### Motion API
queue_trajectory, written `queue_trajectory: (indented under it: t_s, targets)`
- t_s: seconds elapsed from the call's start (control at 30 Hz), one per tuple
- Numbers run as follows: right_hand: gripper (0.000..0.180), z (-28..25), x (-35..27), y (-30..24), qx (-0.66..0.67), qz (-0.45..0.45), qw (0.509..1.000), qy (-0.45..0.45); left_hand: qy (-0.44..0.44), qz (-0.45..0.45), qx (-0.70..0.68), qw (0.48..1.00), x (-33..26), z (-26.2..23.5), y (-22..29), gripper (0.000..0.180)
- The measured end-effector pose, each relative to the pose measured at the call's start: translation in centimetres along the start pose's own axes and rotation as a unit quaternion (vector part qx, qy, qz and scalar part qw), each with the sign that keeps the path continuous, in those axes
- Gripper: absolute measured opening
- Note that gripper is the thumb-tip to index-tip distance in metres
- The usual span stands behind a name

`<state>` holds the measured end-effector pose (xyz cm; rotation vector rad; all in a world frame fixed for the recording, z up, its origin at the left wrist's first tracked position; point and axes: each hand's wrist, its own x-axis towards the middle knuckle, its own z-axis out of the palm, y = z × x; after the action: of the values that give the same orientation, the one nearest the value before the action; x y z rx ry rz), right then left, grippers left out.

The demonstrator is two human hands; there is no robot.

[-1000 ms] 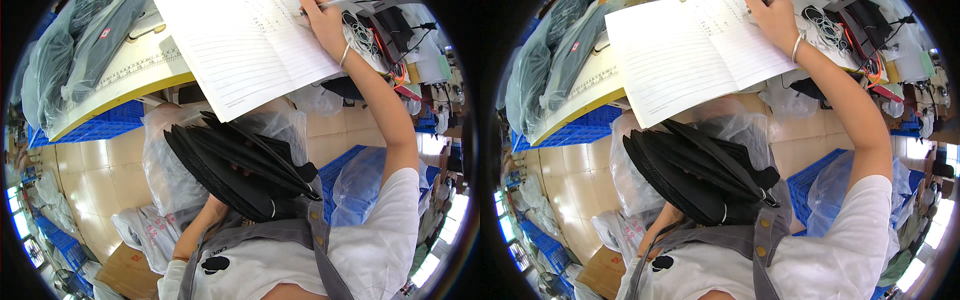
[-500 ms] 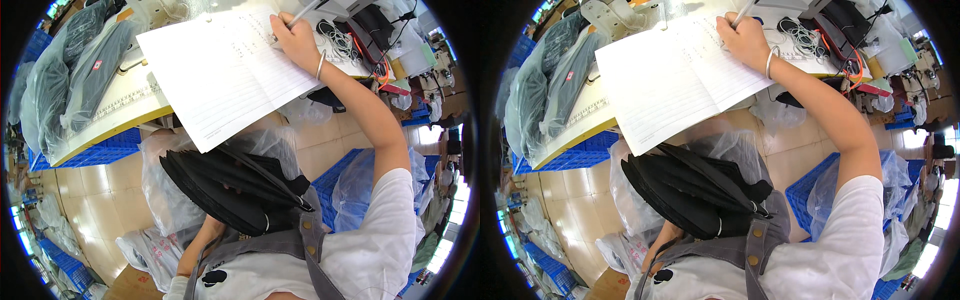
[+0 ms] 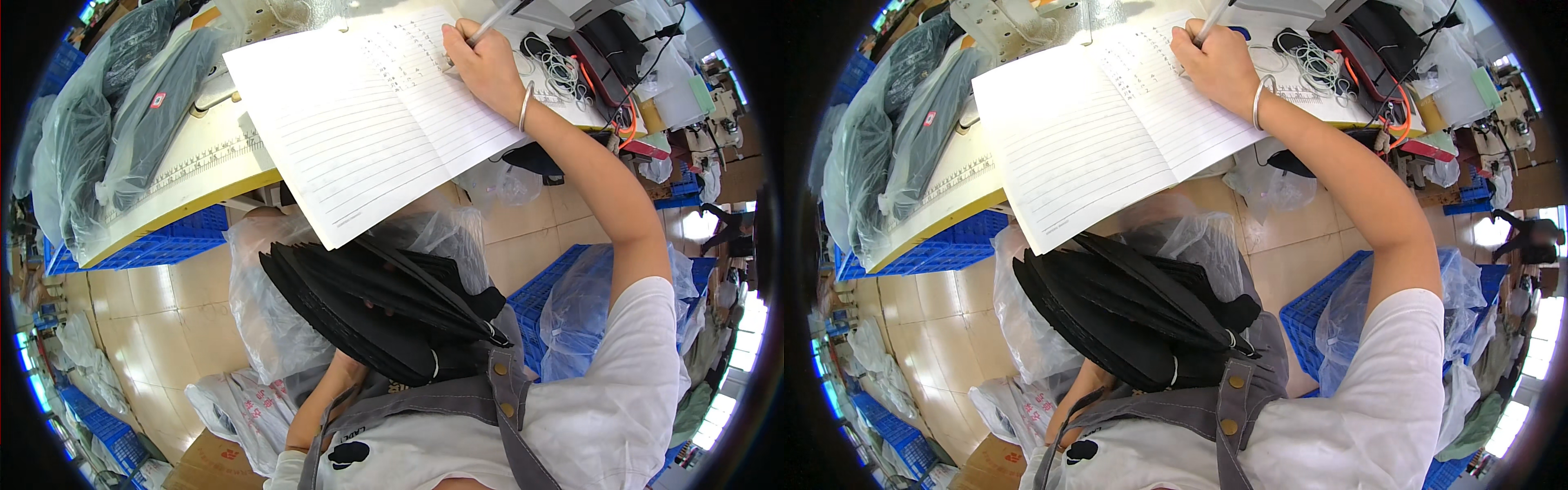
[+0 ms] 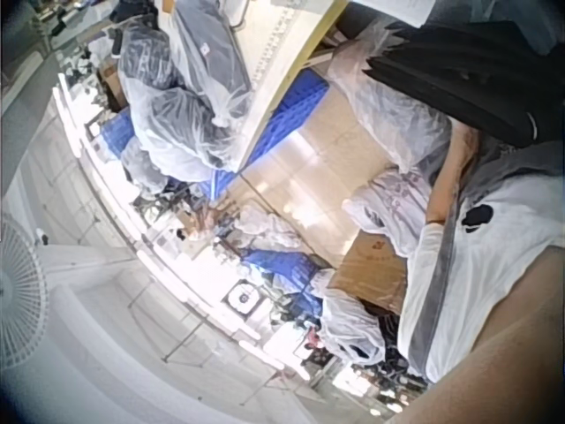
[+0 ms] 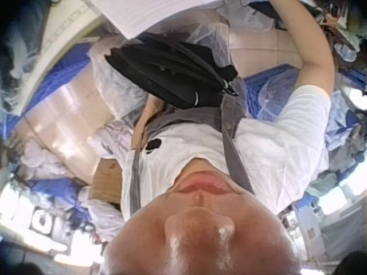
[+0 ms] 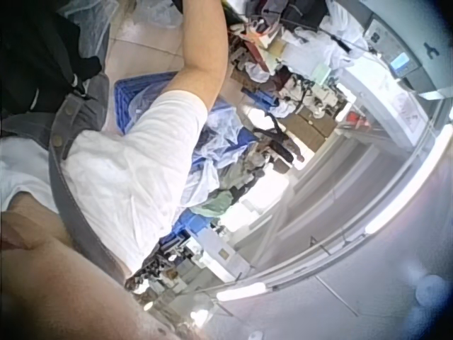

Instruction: Inspecting black shoe uppers, recording counts in a notebook, and packing them into plastic bags for inventory.

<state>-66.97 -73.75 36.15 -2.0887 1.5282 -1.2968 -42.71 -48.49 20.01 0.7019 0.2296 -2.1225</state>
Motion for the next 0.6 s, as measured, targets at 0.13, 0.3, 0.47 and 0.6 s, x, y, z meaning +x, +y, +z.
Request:
queue_trajectory:
  t_s: [0.13, 0.3, 0.47, 0.6]
  targets:
    - [0.035, 0.06, 0.05, 0.32, -0.012, -0.009, 1.0, -0.002, 0.018, -0.002, -0.005, 1.0, -0.22, -0.14, -0.01, 0.032]
    - [0.035, 0.04, -0.12, 0.25, -0.003, 0.014, 1.0, -0.007, 0.04, 0.001, -0.01, 0.999, 0.3, 0.28, -0.08, 0.032]
    - [0.033, 0.09, -0.13, 0.53, 0.007, 0.011, 1.0, -0.006, 0.064, 0.006, -0.015, 0.998, 0.26, 0.23, 0.17, 0.032]
    - [0.034, 0.65, -0.1, 0.79, 0.01, -0.009, 0.999, 0.044, 0.085, 0.014, -0.021, 0.996, 0.15, 0.07, 0.23, 0.032]
